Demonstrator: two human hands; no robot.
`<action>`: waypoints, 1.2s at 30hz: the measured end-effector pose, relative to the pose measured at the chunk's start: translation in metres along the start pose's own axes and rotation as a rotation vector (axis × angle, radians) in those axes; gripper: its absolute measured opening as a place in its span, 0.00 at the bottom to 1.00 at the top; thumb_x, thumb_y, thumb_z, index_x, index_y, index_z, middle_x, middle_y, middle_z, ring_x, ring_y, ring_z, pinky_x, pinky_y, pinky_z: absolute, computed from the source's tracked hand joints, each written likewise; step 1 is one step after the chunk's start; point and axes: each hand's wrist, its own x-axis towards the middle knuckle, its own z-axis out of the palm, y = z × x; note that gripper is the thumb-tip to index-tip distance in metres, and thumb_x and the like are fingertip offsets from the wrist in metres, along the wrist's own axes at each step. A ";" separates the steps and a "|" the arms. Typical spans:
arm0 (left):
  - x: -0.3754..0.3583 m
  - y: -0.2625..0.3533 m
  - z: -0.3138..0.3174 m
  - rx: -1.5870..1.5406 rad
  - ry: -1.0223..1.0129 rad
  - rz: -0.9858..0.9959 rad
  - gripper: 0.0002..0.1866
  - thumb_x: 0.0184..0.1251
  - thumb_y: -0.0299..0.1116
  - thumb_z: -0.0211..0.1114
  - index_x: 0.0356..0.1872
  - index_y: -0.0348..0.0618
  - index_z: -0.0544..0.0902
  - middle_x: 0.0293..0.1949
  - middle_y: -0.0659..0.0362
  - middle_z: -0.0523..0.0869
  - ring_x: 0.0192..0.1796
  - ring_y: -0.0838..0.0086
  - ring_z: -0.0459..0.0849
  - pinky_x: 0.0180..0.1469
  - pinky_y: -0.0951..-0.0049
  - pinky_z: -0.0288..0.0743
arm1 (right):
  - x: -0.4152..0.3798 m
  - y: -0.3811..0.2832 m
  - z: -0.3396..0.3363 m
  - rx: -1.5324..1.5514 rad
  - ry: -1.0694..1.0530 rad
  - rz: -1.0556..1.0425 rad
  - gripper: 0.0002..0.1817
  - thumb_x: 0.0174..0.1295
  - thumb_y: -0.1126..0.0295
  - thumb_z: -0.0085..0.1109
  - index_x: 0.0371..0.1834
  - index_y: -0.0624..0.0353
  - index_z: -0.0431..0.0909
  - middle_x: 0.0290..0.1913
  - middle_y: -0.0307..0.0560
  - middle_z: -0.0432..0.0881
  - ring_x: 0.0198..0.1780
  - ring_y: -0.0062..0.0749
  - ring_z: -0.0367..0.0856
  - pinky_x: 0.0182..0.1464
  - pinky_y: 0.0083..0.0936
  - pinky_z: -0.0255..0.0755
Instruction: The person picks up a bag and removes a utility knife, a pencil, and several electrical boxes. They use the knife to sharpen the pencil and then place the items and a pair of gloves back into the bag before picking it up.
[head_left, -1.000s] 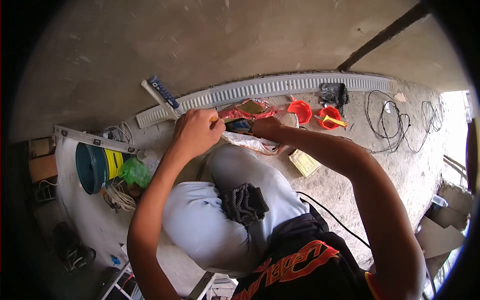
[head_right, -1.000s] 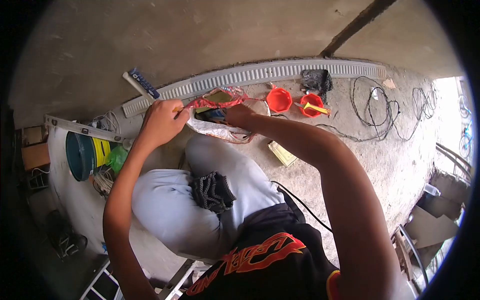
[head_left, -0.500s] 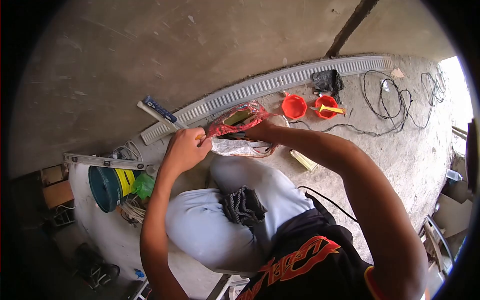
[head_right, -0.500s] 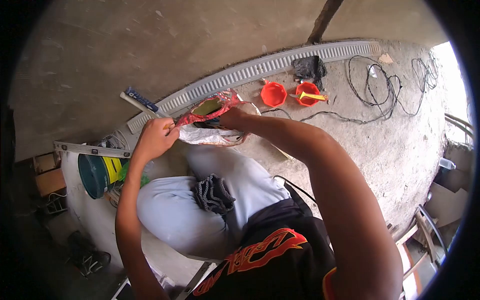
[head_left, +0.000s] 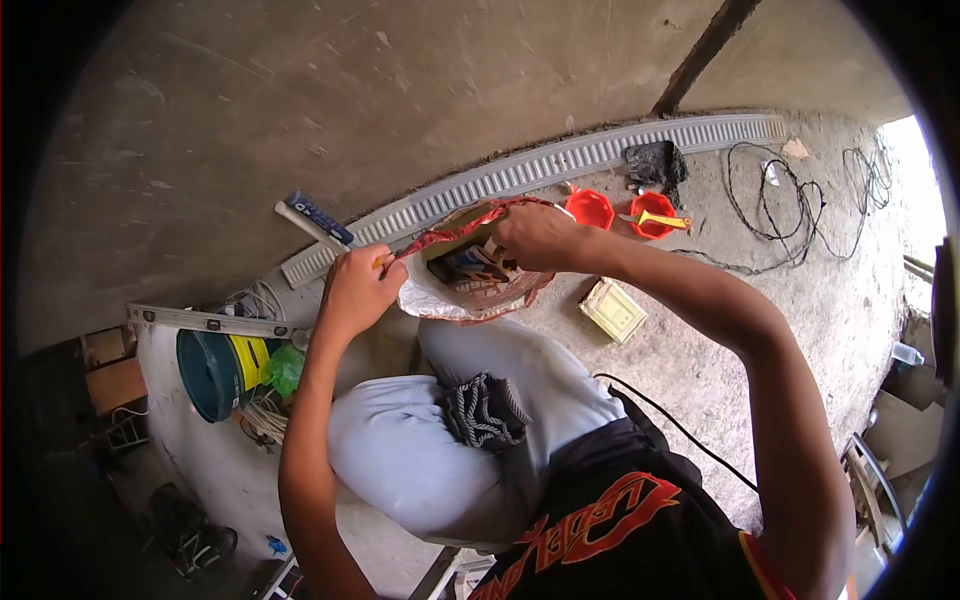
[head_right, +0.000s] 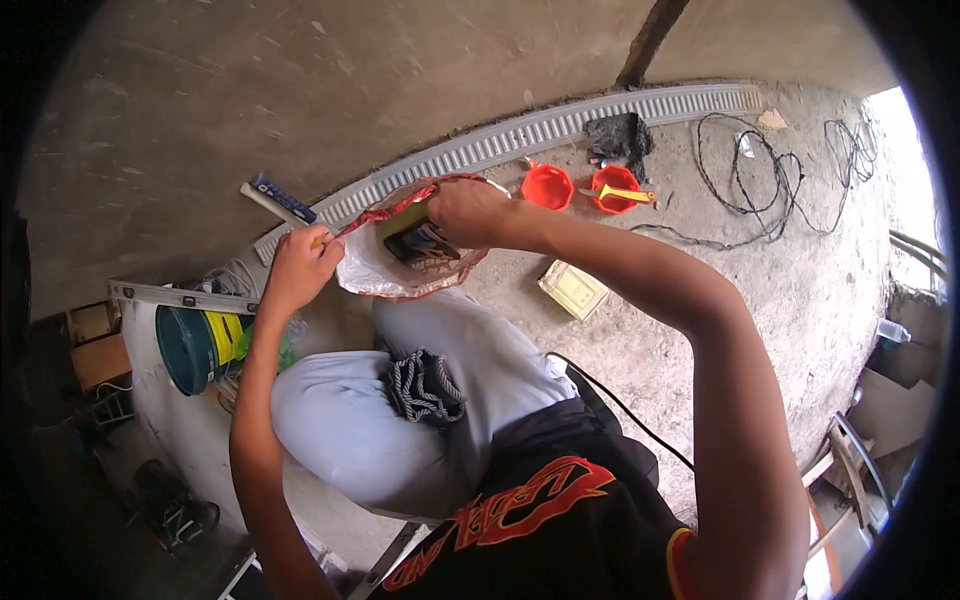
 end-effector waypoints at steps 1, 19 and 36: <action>0.001 0.000 0.000 -0.001 0.001 0.000 0.12 0.57 0.32 0.60 0.21 0.33 0.72 0.16 0.50 0.72 0.18 0.68 0.69 0.25 0.68 0.65 | -0.001 0.003 0.001 -0.001 0.000 -0.001 0.10 0.51 0.67 0.57 0.25 0.65 0.79 0.28 0.58 0.80 0.31 0.47 0.81 0.36 0.38 0.76; 0.024 -0.016 -0.005 0.043 0.353 -0.095 0.14 0.55 0.39 0.59 0.24 0.37 0.76 0.19 0.47 0.77 0.24 0.51 0.77 0.28 0.62 0.69 | -0.106 -0.013 -0.163 1.514 0.483 -0.728 0.20 0.72 0.50 0.27 0.40 0.52 0.67 0.19 0.34 0.61 0.17 0.17 0.60 0.30 0.24 0.72; 0.018 -0.013 0.003 -0.017 0.315 0.041 0.15 0.58 0.38 0.61 0.22 0.34 0.74 0.17 0.47 0.76 0.20 0.54 0.75 0.24 0.63 0.66 | -0.214 0.151 0.178 -0.010 -0.173 0.837 0.15 0.55 0.64 0.54 0.37 0.66 0.77 0.42 0.63 0.79 0.43 0.58 0.79 0.43 0.47 0.73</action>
